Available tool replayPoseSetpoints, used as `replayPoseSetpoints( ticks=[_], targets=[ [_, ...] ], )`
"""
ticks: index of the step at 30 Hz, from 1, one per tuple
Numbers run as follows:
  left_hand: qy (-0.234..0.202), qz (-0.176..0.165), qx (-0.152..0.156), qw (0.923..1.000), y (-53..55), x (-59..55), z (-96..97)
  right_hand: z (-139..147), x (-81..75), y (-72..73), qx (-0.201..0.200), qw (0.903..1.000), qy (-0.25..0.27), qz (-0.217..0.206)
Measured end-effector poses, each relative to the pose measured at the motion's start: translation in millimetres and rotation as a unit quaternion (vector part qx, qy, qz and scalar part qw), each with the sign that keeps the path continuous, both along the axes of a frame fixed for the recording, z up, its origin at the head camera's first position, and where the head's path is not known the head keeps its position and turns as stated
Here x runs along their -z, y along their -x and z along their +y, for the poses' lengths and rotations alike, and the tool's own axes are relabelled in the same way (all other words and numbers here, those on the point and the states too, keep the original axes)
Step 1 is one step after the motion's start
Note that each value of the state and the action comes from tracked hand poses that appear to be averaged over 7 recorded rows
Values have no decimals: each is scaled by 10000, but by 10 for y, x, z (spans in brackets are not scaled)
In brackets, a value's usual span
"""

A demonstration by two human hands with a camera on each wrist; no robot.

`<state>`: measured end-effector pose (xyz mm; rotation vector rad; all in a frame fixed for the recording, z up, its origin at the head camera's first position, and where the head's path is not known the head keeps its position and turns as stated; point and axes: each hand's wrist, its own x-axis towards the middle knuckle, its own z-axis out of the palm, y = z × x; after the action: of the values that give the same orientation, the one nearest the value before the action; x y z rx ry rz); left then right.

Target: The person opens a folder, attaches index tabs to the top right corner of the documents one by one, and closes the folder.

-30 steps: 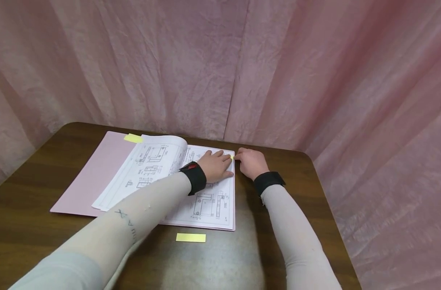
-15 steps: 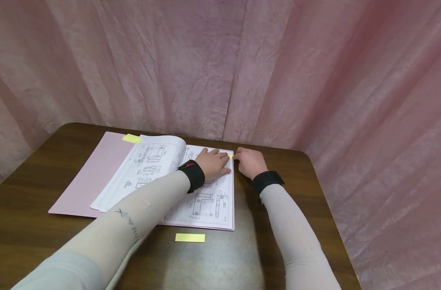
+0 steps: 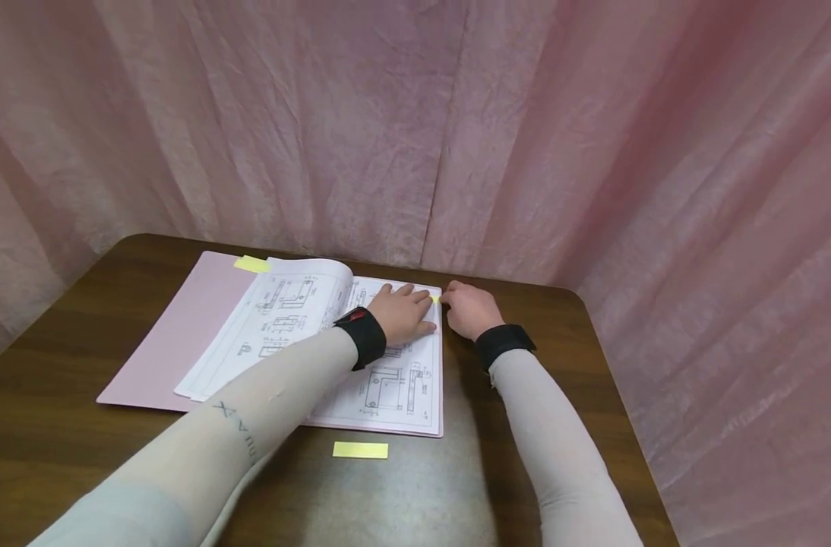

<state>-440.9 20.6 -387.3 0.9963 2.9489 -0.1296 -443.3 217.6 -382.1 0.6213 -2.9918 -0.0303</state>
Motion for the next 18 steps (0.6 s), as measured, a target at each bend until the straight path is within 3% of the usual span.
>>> replayPoseSetpoints(
  ticks=[9, 18],
  targets=[
    [-47, 61, -51, 10000, -29, -29, -127, -62, -79, -139, 237, 9992, 250, -180],
    [41, 255, -245, 9994, -131, -97, -298, -27, -117, -335, 245, 9979, 202, -556]
  ],
)
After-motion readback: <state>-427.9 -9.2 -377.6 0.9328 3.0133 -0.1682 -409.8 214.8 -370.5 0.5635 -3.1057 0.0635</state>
